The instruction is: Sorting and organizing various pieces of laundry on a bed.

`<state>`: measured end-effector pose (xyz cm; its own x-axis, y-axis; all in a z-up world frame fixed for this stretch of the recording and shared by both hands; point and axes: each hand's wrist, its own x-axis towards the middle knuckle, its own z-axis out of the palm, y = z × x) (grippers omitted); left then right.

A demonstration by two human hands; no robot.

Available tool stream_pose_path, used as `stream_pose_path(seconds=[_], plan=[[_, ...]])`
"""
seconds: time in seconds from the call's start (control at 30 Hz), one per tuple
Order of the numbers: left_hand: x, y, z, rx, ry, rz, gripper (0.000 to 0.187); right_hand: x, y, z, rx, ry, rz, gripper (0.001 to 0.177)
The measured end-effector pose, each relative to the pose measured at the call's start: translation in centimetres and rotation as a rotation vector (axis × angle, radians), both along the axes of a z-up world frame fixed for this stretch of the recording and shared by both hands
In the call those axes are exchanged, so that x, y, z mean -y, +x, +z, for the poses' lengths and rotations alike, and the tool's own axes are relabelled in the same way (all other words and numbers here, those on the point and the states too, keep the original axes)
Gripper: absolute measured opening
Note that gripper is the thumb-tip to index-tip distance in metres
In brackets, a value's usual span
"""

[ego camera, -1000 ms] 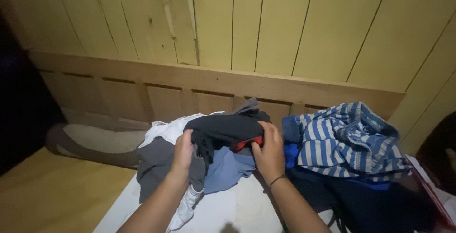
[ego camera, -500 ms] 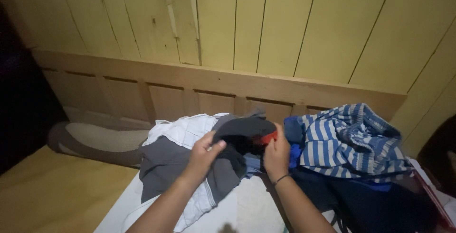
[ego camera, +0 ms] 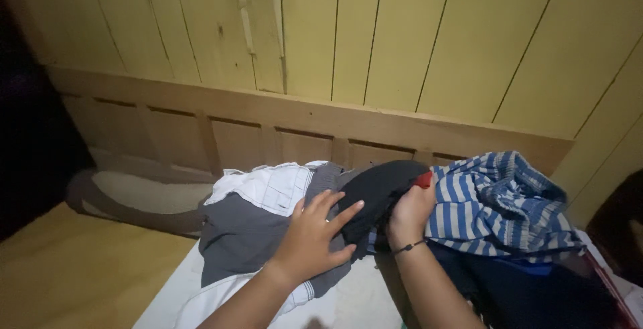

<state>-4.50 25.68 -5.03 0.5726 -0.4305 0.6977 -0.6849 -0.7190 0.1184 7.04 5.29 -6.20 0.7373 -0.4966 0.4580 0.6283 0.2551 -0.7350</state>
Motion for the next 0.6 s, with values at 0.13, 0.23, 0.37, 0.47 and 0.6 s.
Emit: stream_pose_path(seconds=[0.13, 0.23, 0.37, 0.47, 0.6], plan=[[0.4, 0.2, -0.7, 0.027, 0.026, 0.038, 0.09, 0.0, -0.8, 1.8, 0.035, 0.196, 0.199, 0.026], [0.5, 0.1, -0.8, 0.076, 0.006, 0.04, 0.093, -0.6, -2.1, 3.7, 0.035, 0.241, 0.16, 0.029], [0.4, 0.3, -0.4, 0.06, -0.007, 0.055, 0.096, -0.2, -3.0, 5.5, 0.103, 0.232, 0.166, 0.024], [0.5, 0.2, 0.2, -0.042, -0.015, 0.082, 0.099, 0.8, -3.9, 7.1, 0.176, 0.286, 0.212, 0.025], [1.0, 0.1, 0.4, -0.109, -0.01, 0.176, 0.101, 1.8, -5.7, 9.3, 0.097, 0.435, 0.195, 0.018]])
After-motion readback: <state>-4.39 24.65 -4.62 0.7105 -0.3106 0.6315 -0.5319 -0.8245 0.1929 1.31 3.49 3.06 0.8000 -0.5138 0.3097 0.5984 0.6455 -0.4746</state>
